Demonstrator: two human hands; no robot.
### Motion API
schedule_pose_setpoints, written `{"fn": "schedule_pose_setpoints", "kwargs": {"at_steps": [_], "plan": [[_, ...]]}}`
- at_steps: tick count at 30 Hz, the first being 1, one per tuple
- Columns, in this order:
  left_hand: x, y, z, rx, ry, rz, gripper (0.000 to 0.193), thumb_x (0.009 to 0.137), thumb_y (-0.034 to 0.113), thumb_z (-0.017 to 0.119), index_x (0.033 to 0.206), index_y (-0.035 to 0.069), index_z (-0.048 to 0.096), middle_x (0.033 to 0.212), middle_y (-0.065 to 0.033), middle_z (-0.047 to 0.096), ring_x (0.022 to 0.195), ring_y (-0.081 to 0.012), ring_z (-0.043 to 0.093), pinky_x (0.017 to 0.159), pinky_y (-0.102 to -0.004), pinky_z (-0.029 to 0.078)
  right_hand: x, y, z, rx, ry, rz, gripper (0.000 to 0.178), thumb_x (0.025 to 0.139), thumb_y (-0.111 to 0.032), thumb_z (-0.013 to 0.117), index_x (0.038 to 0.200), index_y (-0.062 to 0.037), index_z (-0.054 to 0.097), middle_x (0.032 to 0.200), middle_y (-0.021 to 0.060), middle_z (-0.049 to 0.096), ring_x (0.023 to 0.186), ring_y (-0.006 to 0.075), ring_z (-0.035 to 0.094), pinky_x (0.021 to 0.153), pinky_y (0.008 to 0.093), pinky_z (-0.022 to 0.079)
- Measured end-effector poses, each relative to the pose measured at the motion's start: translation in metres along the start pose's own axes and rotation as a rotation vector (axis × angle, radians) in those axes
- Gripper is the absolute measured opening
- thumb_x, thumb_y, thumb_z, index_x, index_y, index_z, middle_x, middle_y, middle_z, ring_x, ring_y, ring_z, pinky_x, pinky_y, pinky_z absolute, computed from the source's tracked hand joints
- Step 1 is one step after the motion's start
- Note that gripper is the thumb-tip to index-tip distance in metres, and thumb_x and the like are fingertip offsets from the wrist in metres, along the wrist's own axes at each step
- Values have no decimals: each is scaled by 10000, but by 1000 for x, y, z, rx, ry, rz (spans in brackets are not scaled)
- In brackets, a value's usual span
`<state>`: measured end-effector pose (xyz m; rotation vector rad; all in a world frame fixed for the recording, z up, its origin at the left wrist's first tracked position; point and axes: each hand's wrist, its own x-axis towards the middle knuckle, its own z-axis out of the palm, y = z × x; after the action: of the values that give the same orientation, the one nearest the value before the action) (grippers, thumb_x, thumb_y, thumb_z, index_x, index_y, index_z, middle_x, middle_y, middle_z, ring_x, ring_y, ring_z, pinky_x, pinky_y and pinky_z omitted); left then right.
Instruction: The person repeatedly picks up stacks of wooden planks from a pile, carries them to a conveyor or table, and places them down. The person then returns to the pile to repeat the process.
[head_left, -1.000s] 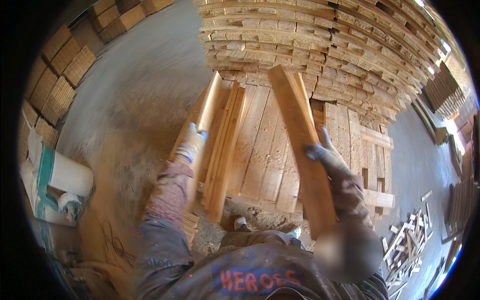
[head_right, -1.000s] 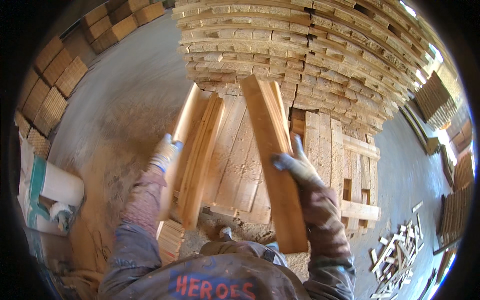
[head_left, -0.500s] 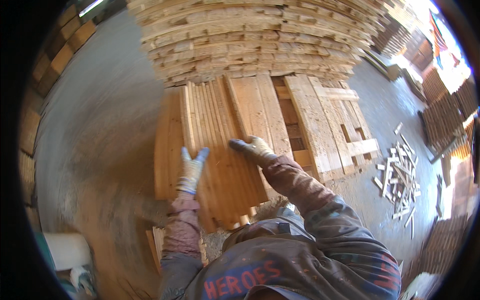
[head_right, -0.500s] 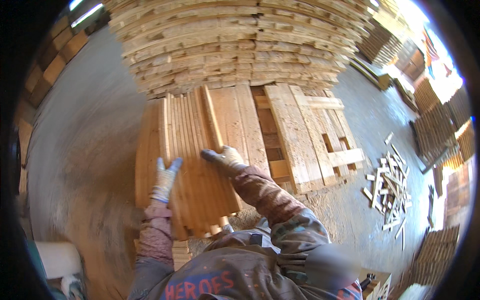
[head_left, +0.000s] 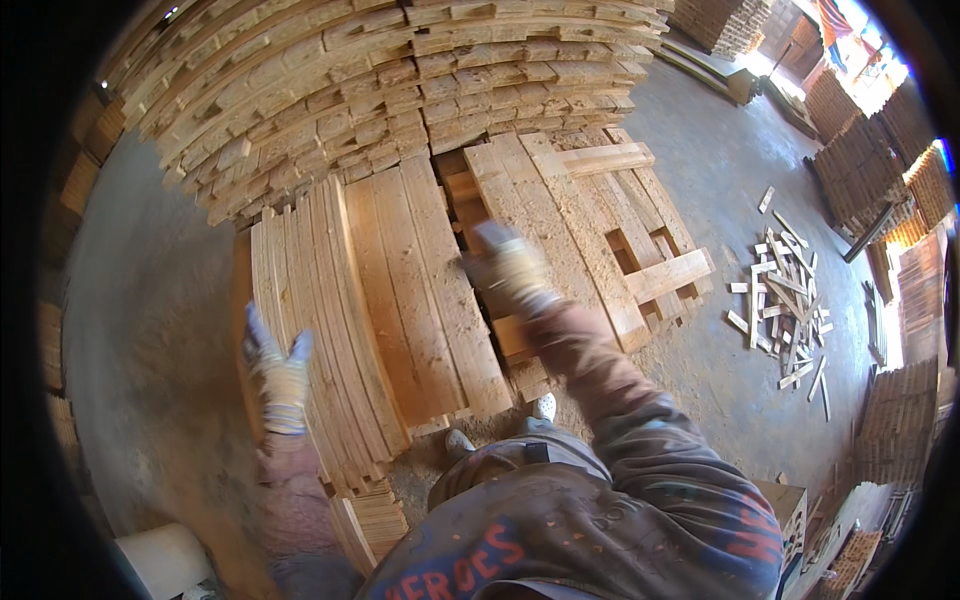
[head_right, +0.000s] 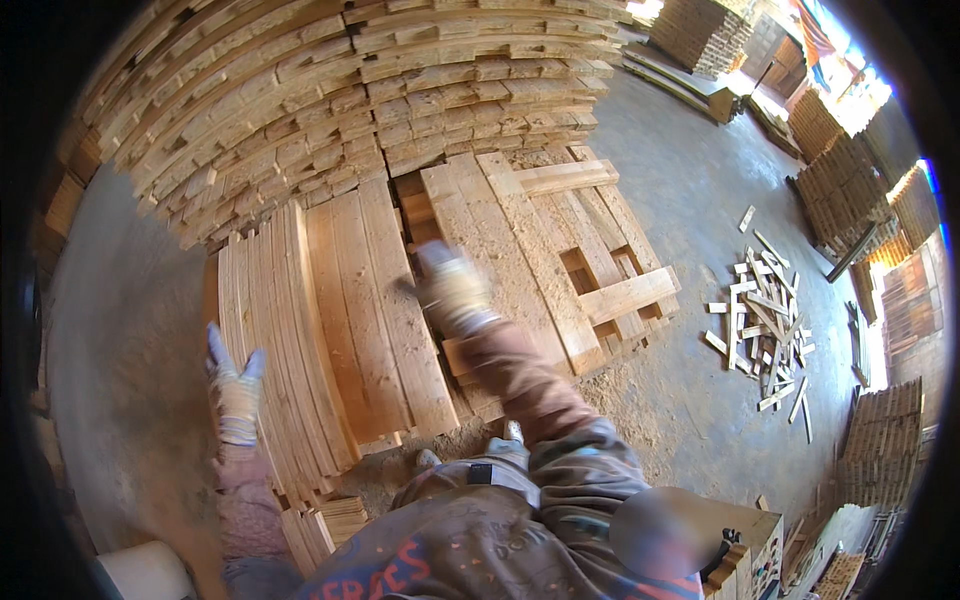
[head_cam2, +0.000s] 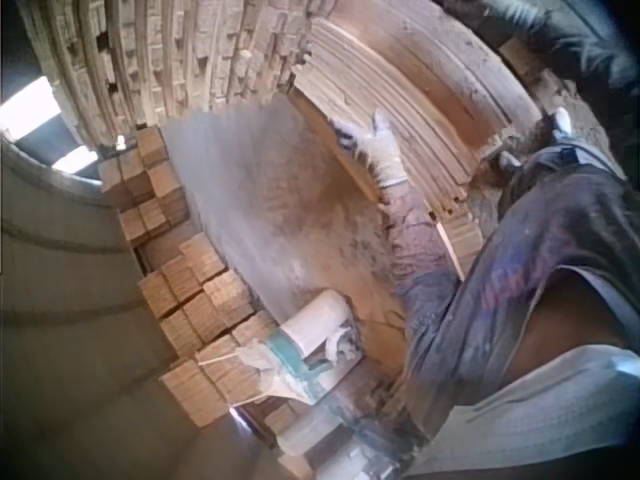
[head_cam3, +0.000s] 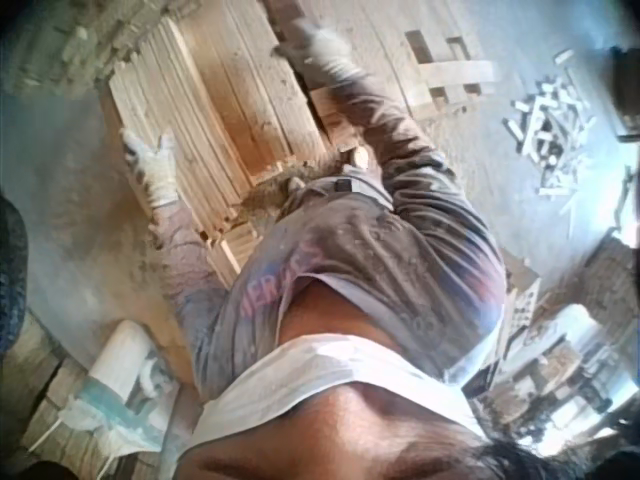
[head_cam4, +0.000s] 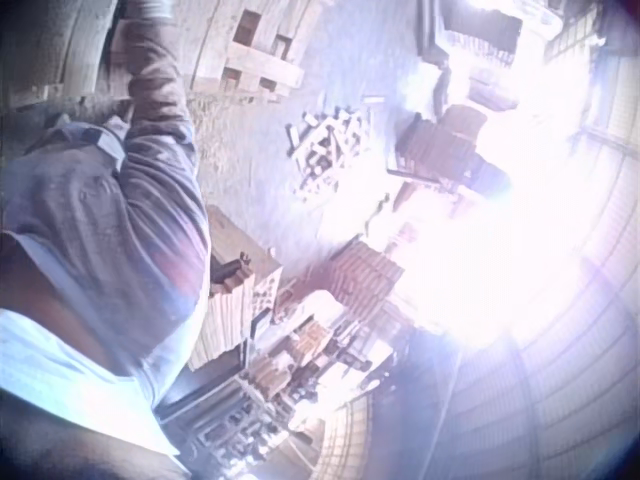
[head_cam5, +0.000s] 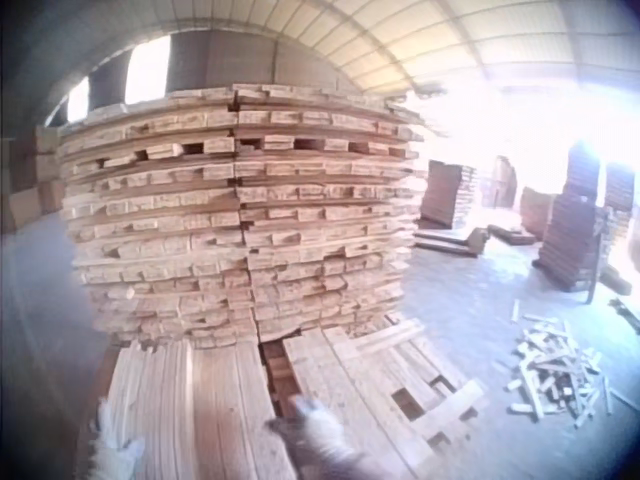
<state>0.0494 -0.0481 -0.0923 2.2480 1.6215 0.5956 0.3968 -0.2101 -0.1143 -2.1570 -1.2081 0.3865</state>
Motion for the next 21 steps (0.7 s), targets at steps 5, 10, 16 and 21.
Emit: {"fn": "schedule_pose_setpoints", "kwargs": {"at_steps": [5,10,16,21], "plan": [[-62,219,162,-987,-629,49,1005,911,358,789,1609,-14,169,1630,-262,305,1430,-318,440,1139,-369,417,-5,229,-72,-252,319,438,719,914,-589,665,1294,13,577,1189,282,670,1017,399,672,914,481,522],[-74,264,287,-672,-606,-268,1010,870,474,775,1543,-92,279,1416,-296,546,1291,-378,557,1081,-406,452,-9,247,-94,668,76,376,536,942,-503,712,1054,21,730,922,78,713,863,142,629,798,324,528],[-67,280,289,-704,-444,-189,702,846,333,806,1312,-100,509,1150,-214,674,1024,-257,646,908,-365,529,17,267,-42,965,-220,392,789,819,-367,871,1365,68,504,1112,130,695,979,169,644,871,320,537],[-57,300,243,-448,-316,-50,778,904,434,680,1415,-95,426,1292,-346,612,1171,-467,620,1006,-487,494,0,201,-74,395,-164,269,902,824,-487,809,1444,34,411,1290,276,604,1154,347,624,953,428,533]]}}
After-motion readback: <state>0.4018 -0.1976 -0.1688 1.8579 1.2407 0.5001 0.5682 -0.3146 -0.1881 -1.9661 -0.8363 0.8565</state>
